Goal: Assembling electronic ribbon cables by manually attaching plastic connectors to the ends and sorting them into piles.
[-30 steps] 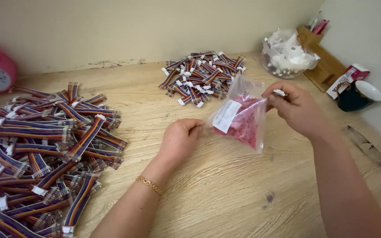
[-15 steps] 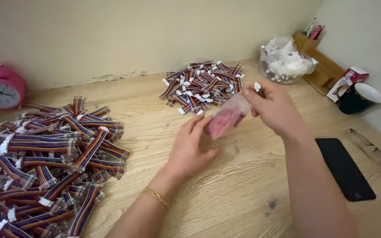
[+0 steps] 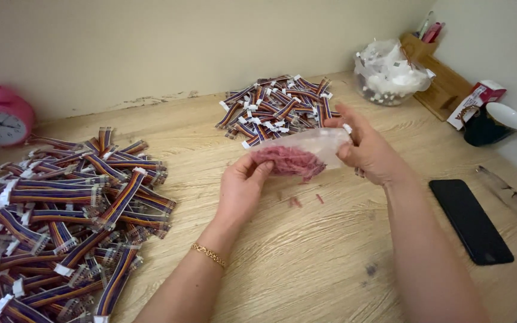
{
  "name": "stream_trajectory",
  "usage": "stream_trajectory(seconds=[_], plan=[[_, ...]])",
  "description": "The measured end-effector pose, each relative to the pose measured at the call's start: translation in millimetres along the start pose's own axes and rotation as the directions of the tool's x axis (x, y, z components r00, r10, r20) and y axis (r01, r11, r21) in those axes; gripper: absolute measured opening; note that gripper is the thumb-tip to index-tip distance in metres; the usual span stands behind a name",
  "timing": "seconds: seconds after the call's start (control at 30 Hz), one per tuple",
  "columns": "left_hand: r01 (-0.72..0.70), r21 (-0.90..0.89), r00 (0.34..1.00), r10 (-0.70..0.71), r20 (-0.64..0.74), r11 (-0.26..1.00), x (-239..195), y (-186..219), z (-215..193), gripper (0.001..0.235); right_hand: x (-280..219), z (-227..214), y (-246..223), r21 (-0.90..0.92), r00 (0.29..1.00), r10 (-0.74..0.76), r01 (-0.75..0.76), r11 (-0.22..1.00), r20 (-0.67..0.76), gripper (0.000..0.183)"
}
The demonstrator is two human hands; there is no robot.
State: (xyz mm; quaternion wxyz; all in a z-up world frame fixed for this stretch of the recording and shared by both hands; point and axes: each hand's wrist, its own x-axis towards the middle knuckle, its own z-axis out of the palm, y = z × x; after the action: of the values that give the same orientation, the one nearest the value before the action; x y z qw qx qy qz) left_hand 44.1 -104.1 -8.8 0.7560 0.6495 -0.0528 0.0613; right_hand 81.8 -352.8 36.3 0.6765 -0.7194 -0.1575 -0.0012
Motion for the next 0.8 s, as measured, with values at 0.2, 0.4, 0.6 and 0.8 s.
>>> stream_trajectory(seconds=[0.2,0.4,0.6,0.8], plan=[[0.068,0.012,0.994,-0.067,-0.089,0.998,5,-2,3,0.015,10,-47,62,0.085,0.999,0.03,-0.029,0.996,-0.011,0.098],[0.152,-0.126,0.985,-0.161,-0.066,0.98,-7,23,10,0.017,-6,-18,30,-0.005,0.983,0.148,-0.149,0.989,-0.108,0.058],[0.092,0.035,0.994,-0.09,-0.057,0.995,-14,28,4,0.02,2,-6,44,-0.043,0.982,0.156,-0.162,0.986,-0.107,0.051],[0.031,-0.036,0.998,-0.033,-0.054,0.999,8,-11,3,0.032,7,-1,46,0.064,0.973,0.155,-0.146,0.987,-0.17,0.02]])
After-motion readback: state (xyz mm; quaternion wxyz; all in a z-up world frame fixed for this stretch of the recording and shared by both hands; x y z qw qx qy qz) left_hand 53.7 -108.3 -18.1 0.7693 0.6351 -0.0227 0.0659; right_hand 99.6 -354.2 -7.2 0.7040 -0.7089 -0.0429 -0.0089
